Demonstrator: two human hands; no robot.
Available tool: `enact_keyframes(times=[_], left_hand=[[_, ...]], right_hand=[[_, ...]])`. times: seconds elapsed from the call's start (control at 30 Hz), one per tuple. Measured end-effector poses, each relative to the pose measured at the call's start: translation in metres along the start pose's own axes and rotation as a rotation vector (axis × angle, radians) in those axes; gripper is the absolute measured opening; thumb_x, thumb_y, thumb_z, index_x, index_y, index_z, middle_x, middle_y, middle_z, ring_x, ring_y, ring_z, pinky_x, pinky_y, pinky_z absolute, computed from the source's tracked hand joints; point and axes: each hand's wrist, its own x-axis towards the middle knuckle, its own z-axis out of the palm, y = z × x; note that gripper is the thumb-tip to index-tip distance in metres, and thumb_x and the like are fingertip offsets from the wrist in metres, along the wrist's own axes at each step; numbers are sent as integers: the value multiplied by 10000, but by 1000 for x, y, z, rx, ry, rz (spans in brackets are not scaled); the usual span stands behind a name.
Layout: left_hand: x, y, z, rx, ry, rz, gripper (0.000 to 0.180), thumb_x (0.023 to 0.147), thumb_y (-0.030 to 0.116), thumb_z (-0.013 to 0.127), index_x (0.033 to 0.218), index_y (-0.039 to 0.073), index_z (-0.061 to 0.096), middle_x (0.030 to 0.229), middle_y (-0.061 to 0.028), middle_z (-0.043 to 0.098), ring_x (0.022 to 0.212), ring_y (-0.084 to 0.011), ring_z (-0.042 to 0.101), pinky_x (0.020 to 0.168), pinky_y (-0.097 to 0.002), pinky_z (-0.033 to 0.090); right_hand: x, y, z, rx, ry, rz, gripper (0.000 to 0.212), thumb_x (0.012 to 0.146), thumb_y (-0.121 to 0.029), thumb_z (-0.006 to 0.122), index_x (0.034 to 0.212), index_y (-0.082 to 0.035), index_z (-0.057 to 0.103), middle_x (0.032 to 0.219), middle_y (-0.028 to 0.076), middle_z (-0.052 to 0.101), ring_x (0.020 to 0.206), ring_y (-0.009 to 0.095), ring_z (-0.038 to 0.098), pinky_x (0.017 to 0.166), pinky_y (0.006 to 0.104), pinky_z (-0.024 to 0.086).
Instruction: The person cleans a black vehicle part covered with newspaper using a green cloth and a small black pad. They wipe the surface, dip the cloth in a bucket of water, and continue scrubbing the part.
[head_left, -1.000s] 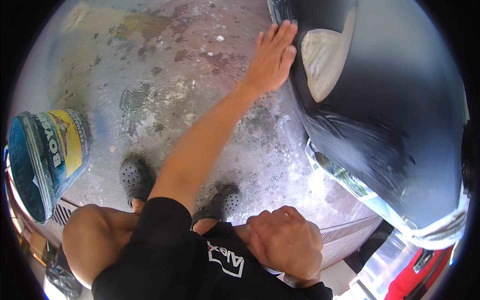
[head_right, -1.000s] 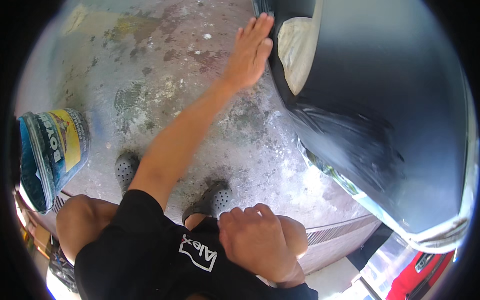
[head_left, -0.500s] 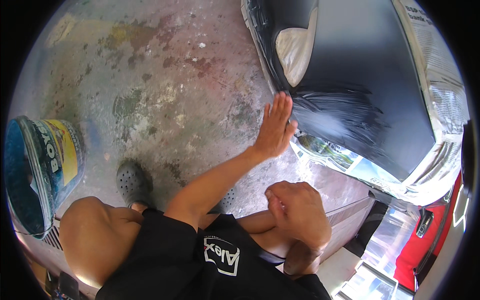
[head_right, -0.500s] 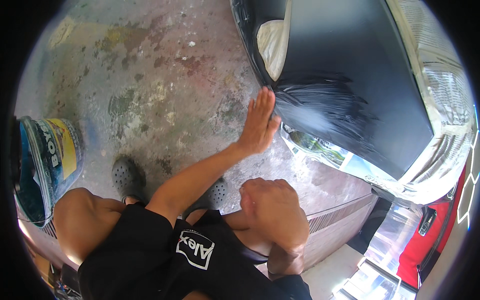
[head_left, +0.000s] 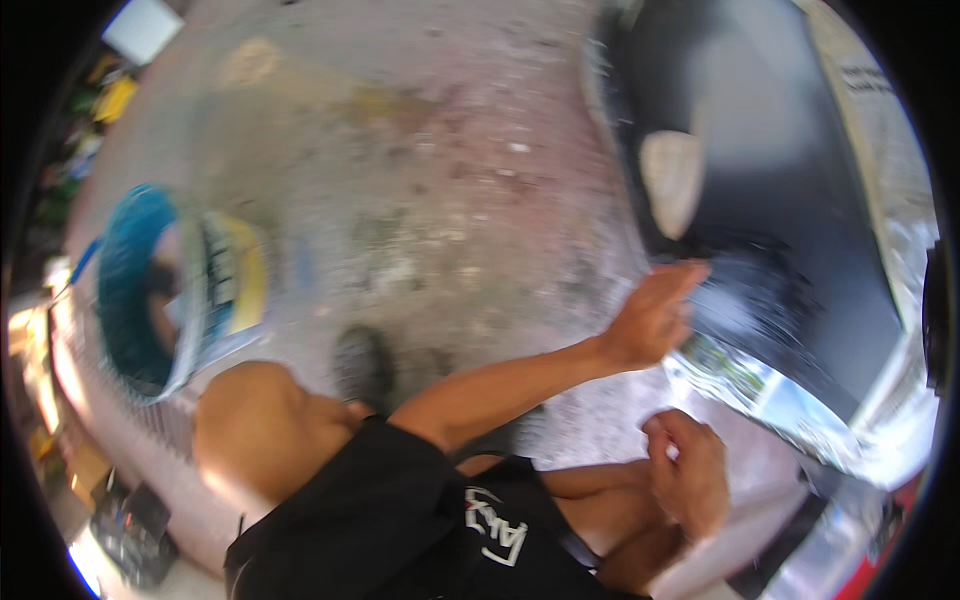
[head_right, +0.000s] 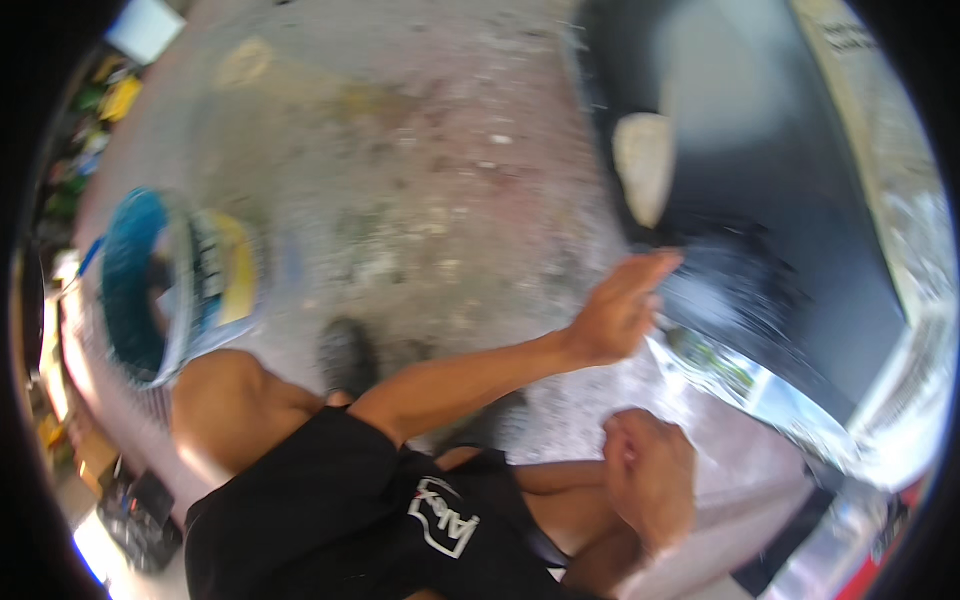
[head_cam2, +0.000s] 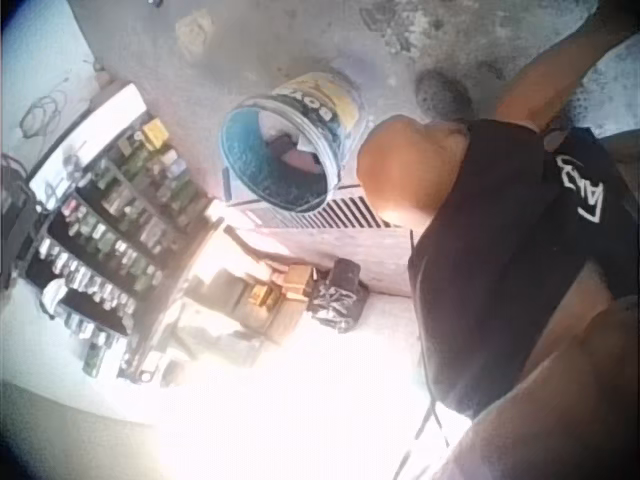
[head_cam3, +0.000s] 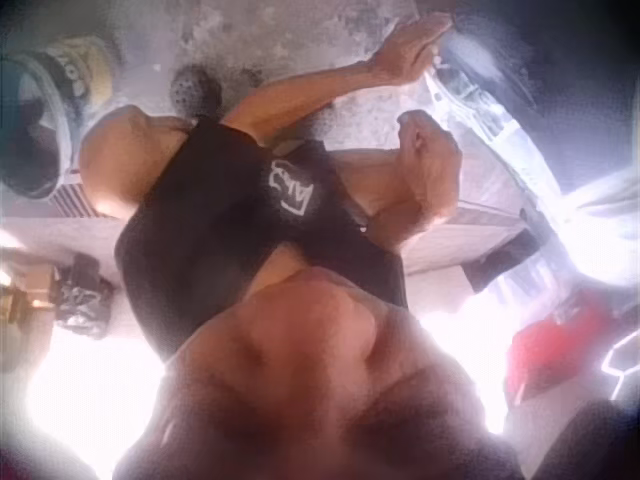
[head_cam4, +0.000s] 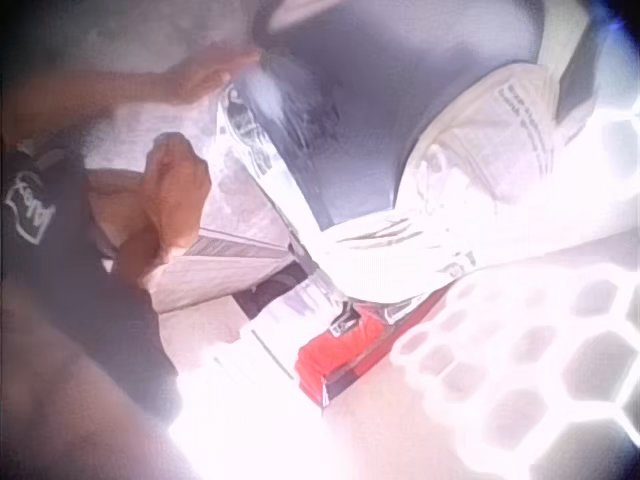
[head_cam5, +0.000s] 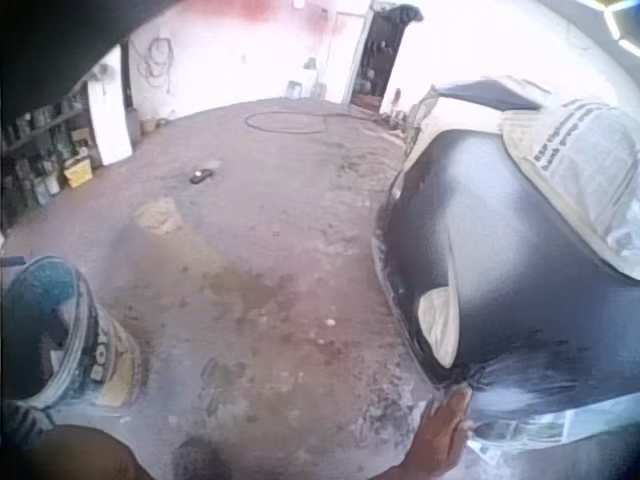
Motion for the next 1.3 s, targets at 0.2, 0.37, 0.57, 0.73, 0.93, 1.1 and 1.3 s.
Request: enact_keyframes(times=[0.2,0.37,0.57,0.73,0.93,1.1,1.3], left_hand=[[217,100,-176,566,-525,88,470,938,357,673,1268,45,791,990,-225,810,913,-428,797,891,-524,642],[231,243,-434,1009,-715,-712,512,958,293,709,1380,4,703,1127,-198,768,927,-364,794,806,-475,680],[74,235,-665,915,-107,-1688,575,882,123,770,1407,-67,633,1312,-217,700,1024,-387,772,739,-497,720],[-20,124,-732,771,-182,-1678,612,941,176,820,1462,-67,611,1440,-228,650,1156,-415,725,781,-598,699],[-13,112,-713,1072,-392,-1725,606,984,196,792,1522,-13,607,1475,-203,647,1150,-412,717,782,-582,700],[46,176,-732,780,-287,-1713,472,981,78,730,1444,-8,696,1438,-187,680,1023,-400,758,798,-535,722],[199,272,-678,1063,-484,-1354,445,923,77,655,1337,16,805,1070,-110,781,813,-238,757,688,-404,638]], right_hand=[[0,-31,18,-48,-67,-224,114,1010,-117,686,946,-38,739,888,168,747,837,424,686,792,530,527],[8,-15,22,67,7,-367,137,1007,-160,691,925,-60,738,882,142,744,843,400,706,830,514,534],[20,-15,17,-62,-69,-371,186,1011,-237,702,940,-71,746,888,127,762,866,359,741,854,471,555],[15,-22,25,-85,-5,-348,234,1034,-284,692,956,-69,743,921,124,767,877,346,753,860,462,560],[15,-31,39,-163,32,-296,267,1046,-317,693,980,-65,752,949,124,775,900,343,767,879,460,571],[24,-40,35,-173,33,-319,289,1051,-341,694,994,-64,755,951,126,777,900,345,771,870,463,577],[38,-48,42,-106,-18,-371,320,1064,-355,671,1037,-50,763,980,145,786,928,361,779,883,489,577]])
